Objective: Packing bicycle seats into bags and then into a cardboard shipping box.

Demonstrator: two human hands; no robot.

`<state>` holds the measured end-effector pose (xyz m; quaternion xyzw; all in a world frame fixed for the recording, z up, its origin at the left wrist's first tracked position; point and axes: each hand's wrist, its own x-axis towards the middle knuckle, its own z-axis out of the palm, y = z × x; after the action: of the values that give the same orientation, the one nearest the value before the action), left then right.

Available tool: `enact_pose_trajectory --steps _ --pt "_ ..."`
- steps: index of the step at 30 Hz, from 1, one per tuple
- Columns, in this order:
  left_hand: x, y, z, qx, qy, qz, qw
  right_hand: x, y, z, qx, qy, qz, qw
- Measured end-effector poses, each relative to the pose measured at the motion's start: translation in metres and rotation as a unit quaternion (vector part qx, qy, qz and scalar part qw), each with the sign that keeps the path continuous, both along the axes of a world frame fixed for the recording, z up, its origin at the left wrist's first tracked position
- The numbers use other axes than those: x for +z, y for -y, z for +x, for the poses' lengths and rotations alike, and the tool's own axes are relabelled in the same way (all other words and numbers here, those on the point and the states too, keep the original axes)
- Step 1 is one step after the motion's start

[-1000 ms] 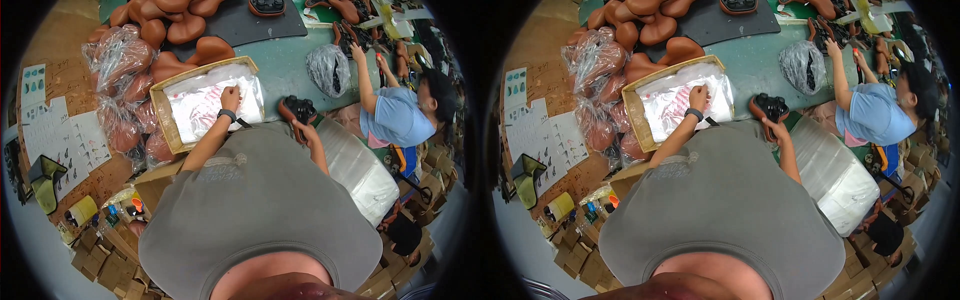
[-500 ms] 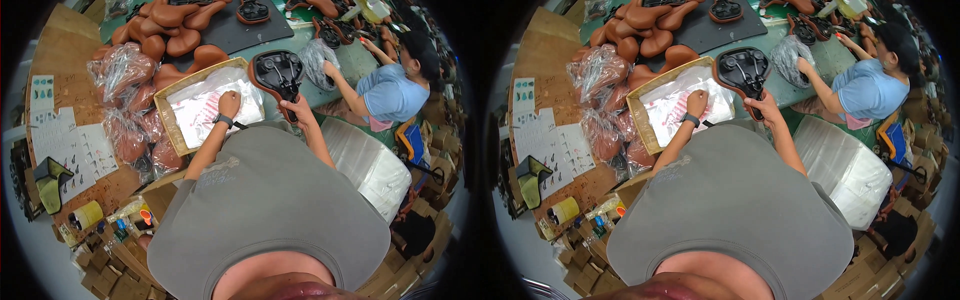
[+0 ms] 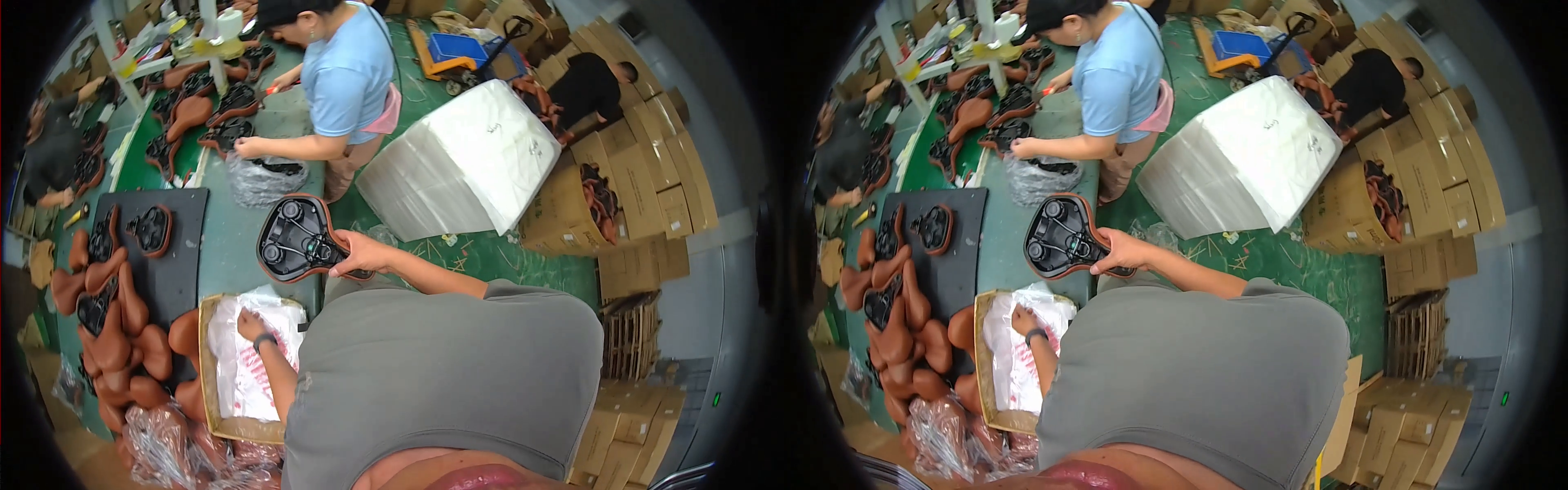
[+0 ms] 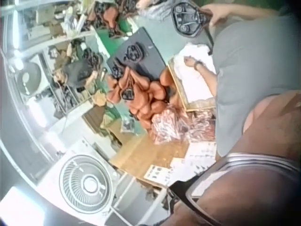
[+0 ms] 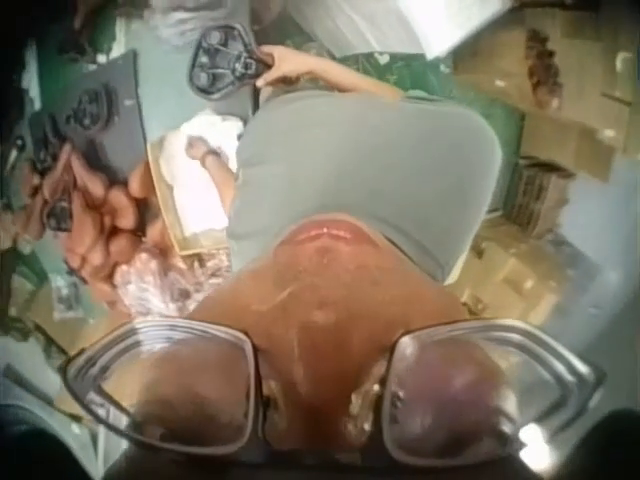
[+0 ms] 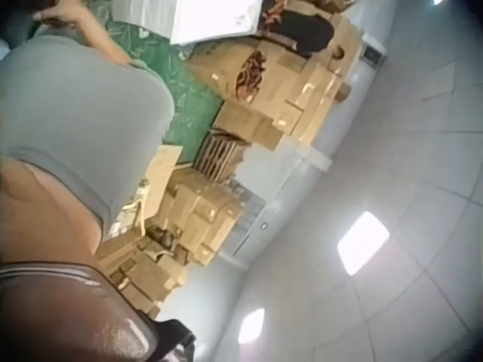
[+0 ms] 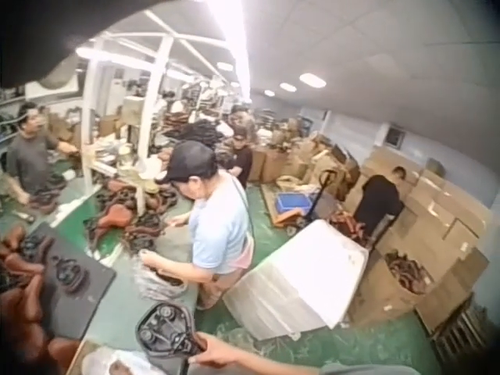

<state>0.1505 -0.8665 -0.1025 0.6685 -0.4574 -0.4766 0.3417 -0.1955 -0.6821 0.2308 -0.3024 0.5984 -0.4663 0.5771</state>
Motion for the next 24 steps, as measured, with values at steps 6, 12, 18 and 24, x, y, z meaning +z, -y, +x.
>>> enact_pose_trajectory --steps 6,12,18,24 --pt "0.105 -0.066 0.049 0.085 -0.167 0.067 0.98 0.014 0.002 0.004 -0.007 0.065 -0.055 0.996" --pt "0.217 -0.115 0.054 0.079 -0.182 0.046 0.979 0.024 0.064 0.068 0.209 0.308 0.031 0.928" --pt "0.227 -0.148 0.046 -0.104 -0.126 0.02 0.986 0.006 0.113 0.157 0.411 0.32 0.195 0.831" --pt "0.278 -0.201 0.067 0.226 -0.381 0.02 0.896 -0.031 0.124 0.184 0.315 0.338 0.215 0.86"
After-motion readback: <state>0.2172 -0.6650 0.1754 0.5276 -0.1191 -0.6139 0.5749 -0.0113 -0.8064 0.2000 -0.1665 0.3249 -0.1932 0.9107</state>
